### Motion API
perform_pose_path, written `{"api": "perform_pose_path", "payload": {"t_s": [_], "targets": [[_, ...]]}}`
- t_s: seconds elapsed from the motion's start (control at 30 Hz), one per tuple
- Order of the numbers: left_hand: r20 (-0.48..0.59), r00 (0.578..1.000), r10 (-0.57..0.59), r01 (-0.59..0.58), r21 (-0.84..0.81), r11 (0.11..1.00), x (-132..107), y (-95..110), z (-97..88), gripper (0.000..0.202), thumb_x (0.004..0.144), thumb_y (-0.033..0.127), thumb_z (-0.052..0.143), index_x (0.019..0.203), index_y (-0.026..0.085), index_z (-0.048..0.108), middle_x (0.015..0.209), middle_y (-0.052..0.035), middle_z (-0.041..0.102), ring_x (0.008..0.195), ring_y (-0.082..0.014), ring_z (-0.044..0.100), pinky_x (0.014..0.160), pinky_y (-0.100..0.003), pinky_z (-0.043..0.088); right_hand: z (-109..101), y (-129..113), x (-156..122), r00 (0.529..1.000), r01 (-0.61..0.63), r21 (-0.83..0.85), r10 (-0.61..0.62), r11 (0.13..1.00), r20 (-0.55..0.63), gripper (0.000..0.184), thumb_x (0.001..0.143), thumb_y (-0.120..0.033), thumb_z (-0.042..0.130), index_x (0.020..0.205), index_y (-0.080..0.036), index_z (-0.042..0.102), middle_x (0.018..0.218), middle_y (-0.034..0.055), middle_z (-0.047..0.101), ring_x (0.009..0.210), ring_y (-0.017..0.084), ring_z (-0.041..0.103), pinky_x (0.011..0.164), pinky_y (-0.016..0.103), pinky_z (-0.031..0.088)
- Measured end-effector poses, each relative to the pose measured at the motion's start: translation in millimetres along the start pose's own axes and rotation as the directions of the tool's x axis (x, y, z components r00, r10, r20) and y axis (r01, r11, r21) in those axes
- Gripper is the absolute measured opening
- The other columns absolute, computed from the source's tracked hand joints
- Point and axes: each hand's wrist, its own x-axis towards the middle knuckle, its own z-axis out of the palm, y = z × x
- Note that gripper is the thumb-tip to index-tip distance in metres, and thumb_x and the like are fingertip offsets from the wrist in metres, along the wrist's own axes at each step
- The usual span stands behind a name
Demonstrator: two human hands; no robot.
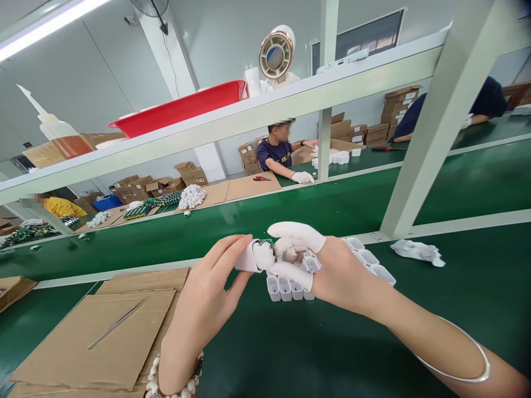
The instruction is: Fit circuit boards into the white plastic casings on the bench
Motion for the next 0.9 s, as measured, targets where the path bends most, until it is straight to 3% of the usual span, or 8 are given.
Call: {"api": "perform_pose_path", "payload": {"t_s": [0.1,0.17,0.27,0.37,0.5,0.73,0.83,0.9], "targets": [[-0.023,0.999,-0.036,0.036,-0.005,0.999,0,1,0.3,0.04,0.088,0.021,0.056,0.127,0.027,0.051,0.122,-0.0054,0.061,0.104,-0.0201,0.062,0.082,-0.03,0.055,4,1,1,0.988,0.113,-0.07,-0.119,0.991,-0.097,0.024,0.09,-0.02,0.058,0.113,-0.022,0.061,0.075,0.0,0.069,0.06,0.014,0.061,0.055,0.025,0.05],[-0.046,0.997,-0.065,0.065,-0.022,0.998,0,1,0.4,0.039,0.087,0.022,0.057,0.126,0.027,0.052,0.12,-0.0054,0.061,0.101,-0.02,0.063,0.081,-0.03,0.055,6,2,1,0.966,0.206,-0.135,-0.224,0.969,-0.132,0.022,0.092,-0.018,0.055,0.113,-0.022,0.062,0.091,0.0041,0.072,0.074,0.017,0.066,0.063,0.027,0.054],[-0.066,0.991,-0.113,0.109,-0.057,0.992,0,1,1.1,0.039,0.086,0.022,0.059,0.125,0.028,0.054,0.118,-0.0053,0.062,0.1,-0.0201,0.063,0.079,-0.03,0.055,9,3,1,0.961,0.261,-0.172,-0.273,0.95,-0.052,0.029,0.095,-0.018,0.049,0.123,-0.019,0.058,0.112,0.0103,0.068,0.091,0.022,0.067,0.075,0.033,0.056],[-0.077,0.986,-0.149,0.142,-0.081,0.987,1,0,4.2,0.039,0.085,0.022,0.059,0.124,0.028,0.055,0.117,-0.0054,0.062,0.099,-0.0202,0.063,0.078,-0.03,0.055,12,5,2,0.972,0.233,-0.154,-0.231,0.96,0.034,0.029,0.095,-0.022,0.048,0.123,-0.018,0.059,0.111,0.0124,0.066,0.088,0.023,0.067,0.074,0.034,0.057],[-0.102,0.981,-0.166,0.152,-0.129,0.98,3,0,12.7,0.038,0.085,0.021,0.059,0.123,0.026,0.056,0.115,-0.0061,0.062,0.088,-0.0176,0.063,0.075,-0.03,0.055,18,13,4,0.976,0.215,-0.132,-0.21,0.968,0.05,0.024,0.095,-0.03,0.052,0.111,-0.018,0.065,0.091,0.0105,0.066,0.077,0.021,0.065,0.066,0.032,0.056],[-0.083,0.977,-0.198,0.18,-0.181,0.967,7,-3,30.6,0.037,0.084,0.019,0.059,0.121,0.025,0.057,0.111,-0.0052,0.061,0.079,-0.0141,0.06,0.073,-0.028,0.054,27,22,6,0.986,0.159,-0.045,-0.157,0.986,0.058,0.028,0.094,-0.039,0.052,0.097,-0.018,0.07,0.087,0.009,0.063,0.075,0.019,0.061,0.066,0.031,0.053],[-0.038,0.979,-0.203,0.186,-0.261,0.947,10,-6,41.3,0.039,0.084,0.017,0.059,0.122,0.025,0.055,0.111,-0.0045,0.06,0.079,-0.0128,0.06,0.076,-0.028,0.053,35,25,8,0.996,0.001,0.056,0.004,0.998,-0.084,0.025,0.09,-0.041,0.058,0.097,-0.018,0.068,0.083,0.0057,0.064,0.065,0.015,0.058,0.059,0.028,0.049],[0.021,0.976,-0.219,0.215,-0.298,0.93,11,-12,49.0,0.048,0.084,0.017,0.058,0.13,0.025,0.049,0.117,-0.0053,0.058,0.083,-0.0126,0.061,0.08,-0.028,0.053,39,31,9,0.983,-0.128,0.102,0.14,0.987,-0.12,0.022,0.087,-0.037,0.061,0.099,-0.019,0.066,0.083,0.0037,0.065,0.064,0.014,0.057,0.057,0.026,0.047]]}}
